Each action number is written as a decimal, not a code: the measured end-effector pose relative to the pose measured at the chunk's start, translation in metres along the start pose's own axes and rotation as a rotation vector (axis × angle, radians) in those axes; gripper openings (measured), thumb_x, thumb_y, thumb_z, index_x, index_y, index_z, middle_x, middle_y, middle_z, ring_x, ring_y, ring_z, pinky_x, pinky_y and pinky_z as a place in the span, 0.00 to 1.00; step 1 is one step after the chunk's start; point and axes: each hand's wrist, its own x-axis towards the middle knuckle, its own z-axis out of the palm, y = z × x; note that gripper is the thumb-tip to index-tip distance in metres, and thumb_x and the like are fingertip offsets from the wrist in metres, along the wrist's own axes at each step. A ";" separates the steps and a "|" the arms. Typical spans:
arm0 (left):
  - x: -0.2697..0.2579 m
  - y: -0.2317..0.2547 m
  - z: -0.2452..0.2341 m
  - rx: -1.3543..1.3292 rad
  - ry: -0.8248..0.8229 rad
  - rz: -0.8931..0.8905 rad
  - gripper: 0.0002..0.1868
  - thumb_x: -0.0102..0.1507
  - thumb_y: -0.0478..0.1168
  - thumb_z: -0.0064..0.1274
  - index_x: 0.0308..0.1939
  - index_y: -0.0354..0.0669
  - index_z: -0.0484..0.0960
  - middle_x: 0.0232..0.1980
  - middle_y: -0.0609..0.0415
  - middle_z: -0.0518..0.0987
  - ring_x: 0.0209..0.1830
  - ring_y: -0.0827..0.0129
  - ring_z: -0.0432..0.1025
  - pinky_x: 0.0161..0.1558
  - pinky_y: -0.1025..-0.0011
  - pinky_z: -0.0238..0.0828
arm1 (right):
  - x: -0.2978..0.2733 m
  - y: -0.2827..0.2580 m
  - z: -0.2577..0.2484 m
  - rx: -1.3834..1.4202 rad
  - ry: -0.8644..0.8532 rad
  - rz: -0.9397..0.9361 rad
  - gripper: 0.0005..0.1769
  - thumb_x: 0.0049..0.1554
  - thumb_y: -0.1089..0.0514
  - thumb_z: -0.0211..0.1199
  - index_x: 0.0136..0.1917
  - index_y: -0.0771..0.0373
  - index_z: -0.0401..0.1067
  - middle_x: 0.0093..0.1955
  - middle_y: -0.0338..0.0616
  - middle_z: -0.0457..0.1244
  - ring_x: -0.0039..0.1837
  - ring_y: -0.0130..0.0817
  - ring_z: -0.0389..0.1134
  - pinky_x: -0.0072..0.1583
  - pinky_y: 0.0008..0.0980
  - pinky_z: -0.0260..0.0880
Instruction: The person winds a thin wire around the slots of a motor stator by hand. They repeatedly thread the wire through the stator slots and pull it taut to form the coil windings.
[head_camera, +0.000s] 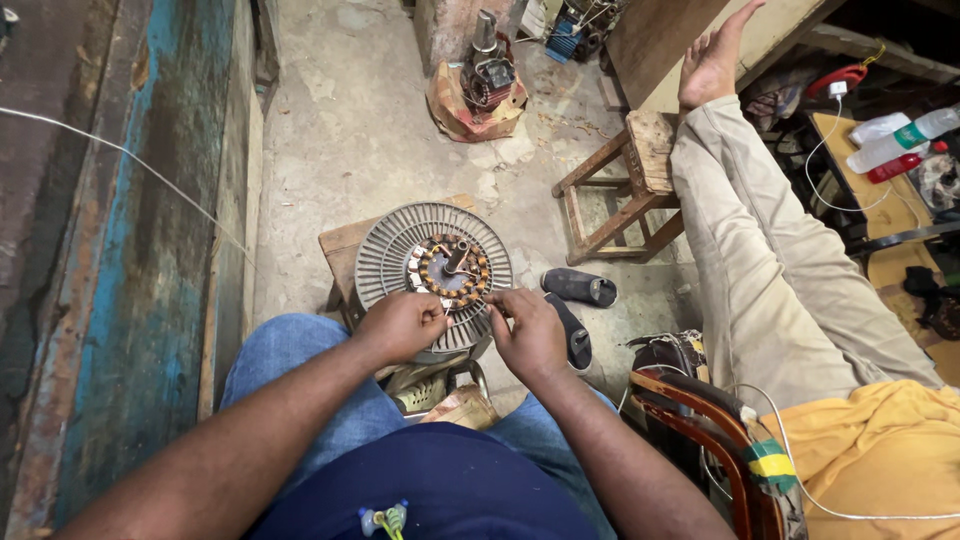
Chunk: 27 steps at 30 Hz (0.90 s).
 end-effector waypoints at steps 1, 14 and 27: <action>-0.001 -0.001 -0.001 -0.008 -0.001 0.006 0.16 0.59 0.52 0.62 0.26 0.44 0.81 0.23 0.53 0.79 0.21 0.63 0.73 0.28 0.61 0.68 | 0.000 -0.001 0.001 0.005 -0.005 0.006 0.07 0.54 0.62 0.68 0.48 0.60 0.78 0.45 0.46 0.70 0.48 0.45 0.72 0.51 0.40 0.71; -0.017 -0.002 -0.001 -0.202 0.061 -0.022 0.14 0.59 0.52 0.63 0.31 0.45 0.86 0.26 0.55 0.83 0.23 0.70 0.74 0.31 0.66 0.71 | 0.010 0.004 0.003 -0.063 -0.091 0.018 0.10 0.51 0.61 0.65 0.48 0.59 0.79 0.44 0.46 0.69 0.48 0.48 0.70 0.51 0.44 0.71; 0.004 -0.030 0.017 -0.566 0.082 -0.043 0.12 0.63 0.45 0.60 0.32 0.40 0.85 0.26 0.61 0.80 0.25 0.82 0.69 0.30 0.75 0.67 | 0.029 0.002 0.007 -0.268 -0.213 -0.076 0.08 0.55 0.60 0.62 0.46 0.53 0.81 0.44 0.43 0.67 0.51 0.47 0.68 0.52 0.46 0.68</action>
